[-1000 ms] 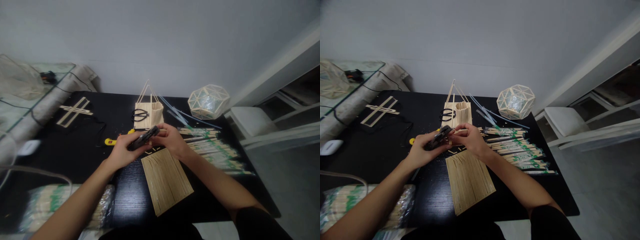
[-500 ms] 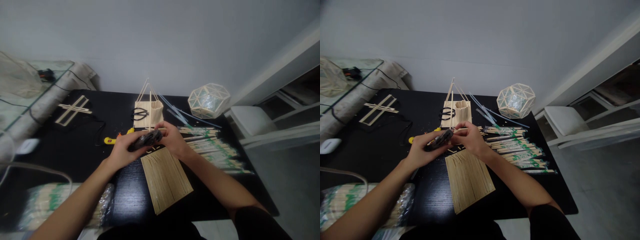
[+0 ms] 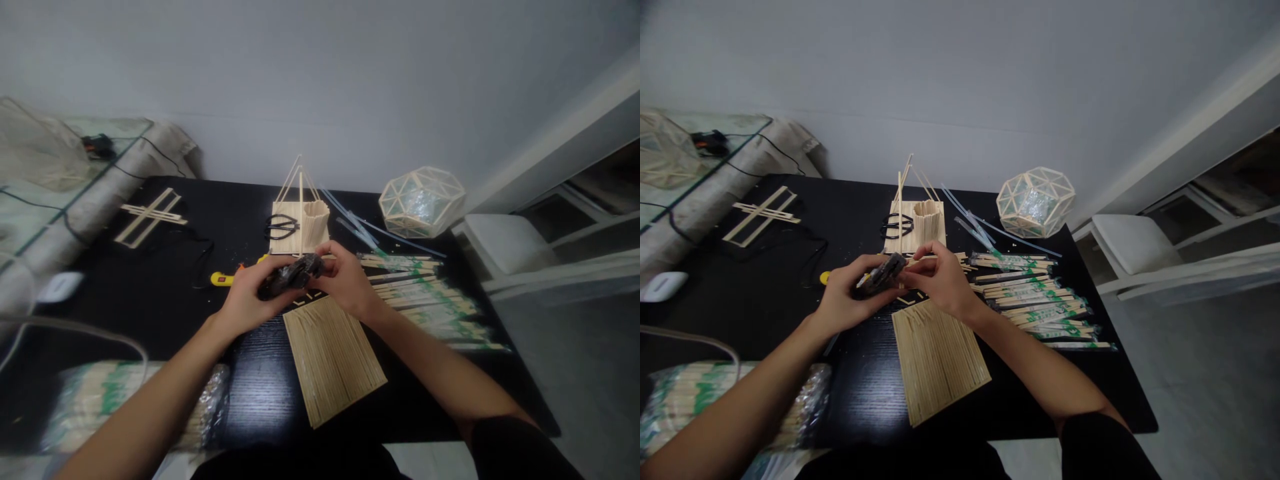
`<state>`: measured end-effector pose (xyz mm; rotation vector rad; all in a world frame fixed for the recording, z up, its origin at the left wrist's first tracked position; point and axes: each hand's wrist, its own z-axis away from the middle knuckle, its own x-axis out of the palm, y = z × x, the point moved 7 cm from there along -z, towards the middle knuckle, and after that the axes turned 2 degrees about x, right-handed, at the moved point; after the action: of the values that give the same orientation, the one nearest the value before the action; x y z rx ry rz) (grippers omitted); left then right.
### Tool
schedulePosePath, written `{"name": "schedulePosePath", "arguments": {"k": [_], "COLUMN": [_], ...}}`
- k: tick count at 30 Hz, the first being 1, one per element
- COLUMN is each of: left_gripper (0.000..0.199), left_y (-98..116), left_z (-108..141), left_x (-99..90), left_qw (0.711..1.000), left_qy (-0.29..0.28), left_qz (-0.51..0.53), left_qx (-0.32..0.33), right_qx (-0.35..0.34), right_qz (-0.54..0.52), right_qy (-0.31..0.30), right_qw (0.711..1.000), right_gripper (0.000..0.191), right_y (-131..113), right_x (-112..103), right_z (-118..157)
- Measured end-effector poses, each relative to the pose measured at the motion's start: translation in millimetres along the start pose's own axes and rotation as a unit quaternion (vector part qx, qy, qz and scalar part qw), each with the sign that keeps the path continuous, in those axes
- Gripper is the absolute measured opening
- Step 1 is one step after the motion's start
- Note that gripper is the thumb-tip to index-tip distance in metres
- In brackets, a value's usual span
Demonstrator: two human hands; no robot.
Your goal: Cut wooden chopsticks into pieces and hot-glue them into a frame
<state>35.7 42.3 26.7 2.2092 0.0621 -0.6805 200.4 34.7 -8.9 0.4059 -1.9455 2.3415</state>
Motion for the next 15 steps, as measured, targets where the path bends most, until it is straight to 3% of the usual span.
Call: {"name": "schedulePosePath", "arguments": {"k": [15], "left_gripper": [0.039], "left_y": [-0.6], "left_z": [4.6], "left_x": [1.2], "left_qw": [0.998], "left_qy": [-0.008], "left_qz": [-0.033], "left_qx": [0.044], "right_qx": [-0.021], "right_qz": [0.023], "right_qy": [0.005], "right_qw": [0.999], "right_gripper": [0.061], "right_y": [-4.6], "right_x": [-1.4], "right_z": [1.1]}}
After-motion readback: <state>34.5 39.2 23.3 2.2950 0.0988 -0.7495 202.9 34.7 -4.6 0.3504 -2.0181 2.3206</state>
